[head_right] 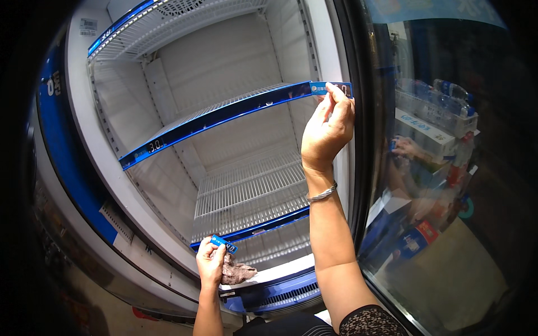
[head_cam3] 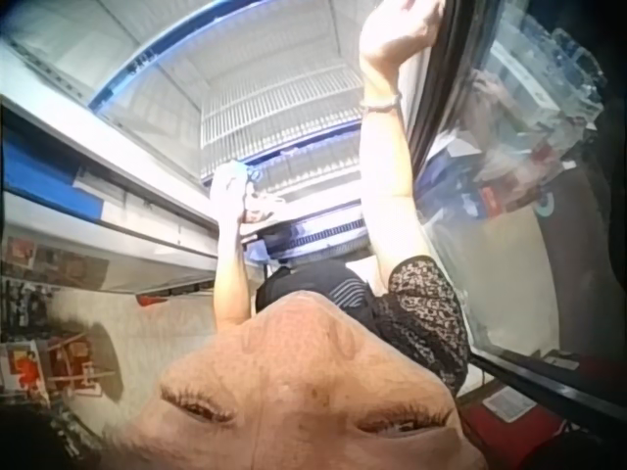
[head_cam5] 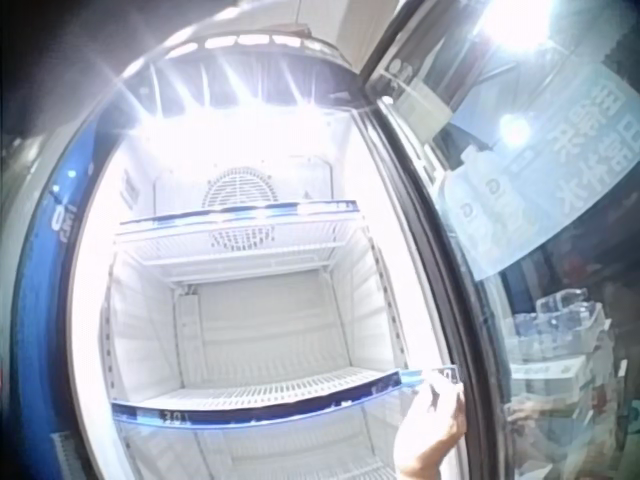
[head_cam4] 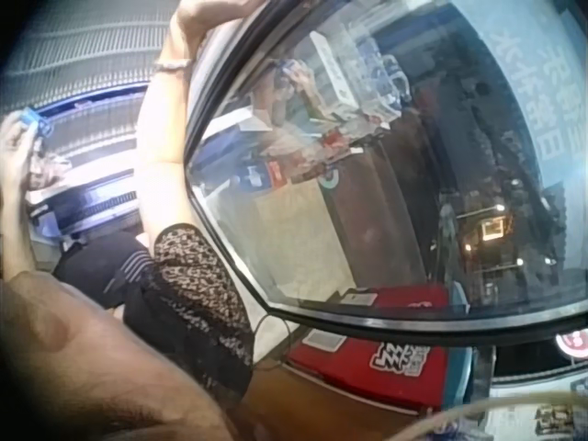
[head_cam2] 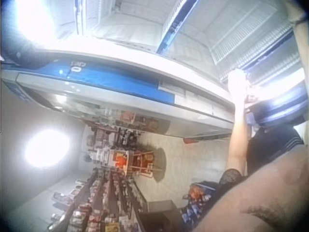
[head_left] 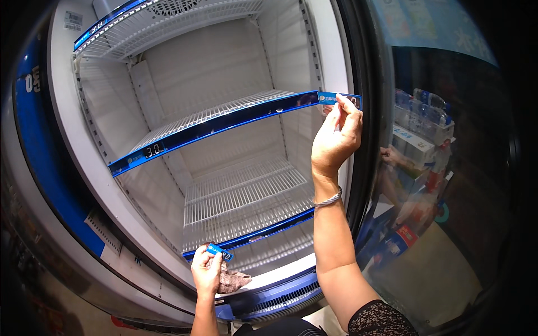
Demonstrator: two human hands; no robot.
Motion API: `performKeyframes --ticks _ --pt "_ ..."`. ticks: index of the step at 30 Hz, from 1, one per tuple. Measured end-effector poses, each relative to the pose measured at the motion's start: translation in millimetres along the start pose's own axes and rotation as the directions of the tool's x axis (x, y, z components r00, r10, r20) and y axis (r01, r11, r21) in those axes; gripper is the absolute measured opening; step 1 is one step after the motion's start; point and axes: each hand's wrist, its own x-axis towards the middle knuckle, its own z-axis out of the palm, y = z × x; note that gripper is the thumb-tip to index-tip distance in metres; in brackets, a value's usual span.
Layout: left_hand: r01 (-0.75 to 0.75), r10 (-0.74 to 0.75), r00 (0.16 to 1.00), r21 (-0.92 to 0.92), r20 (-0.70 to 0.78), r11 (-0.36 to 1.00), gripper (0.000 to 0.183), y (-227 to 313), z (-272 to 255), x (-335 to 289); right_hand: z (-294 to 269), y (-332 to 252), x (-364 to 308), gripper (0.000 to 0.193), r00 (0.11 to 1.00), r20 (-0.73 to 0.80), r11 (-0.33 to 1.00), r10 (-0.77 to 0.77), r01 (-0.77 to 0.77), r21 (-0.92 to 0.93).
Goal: The person assembles the interior of an empty commercial refrigerator. They insert blue plastic shelf supports into the wire racks, wipe the surfaces with a cloth, and place a wire shelf into the unit. The person then attaches small blue labels to the front edges of the supports.
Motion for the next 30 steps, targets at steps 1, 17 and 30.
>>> performKeyframes --ticks 1,17,30 --pt "-0.005 0.005 1.000 0.009 0.003 1.000 0.009 1 0 0 1 0 -1 0.019 1.000 0.005 1.000 0.008 -0.008 0.001" --pt "0.060 -0.057 0.998 -0.100 0.031 0.993 0.008 8 0 0 2 2 -3 0.020 1.000 0.015 0.999 0.017 -0.016 -0.031" --pt "0.080 -0.077 0.997 -0.117 0.026 0.990 0.007 5 1 0 4 9 -3 0.020 1.000 0.009 0.999 -0.018 0.018 -0.047"
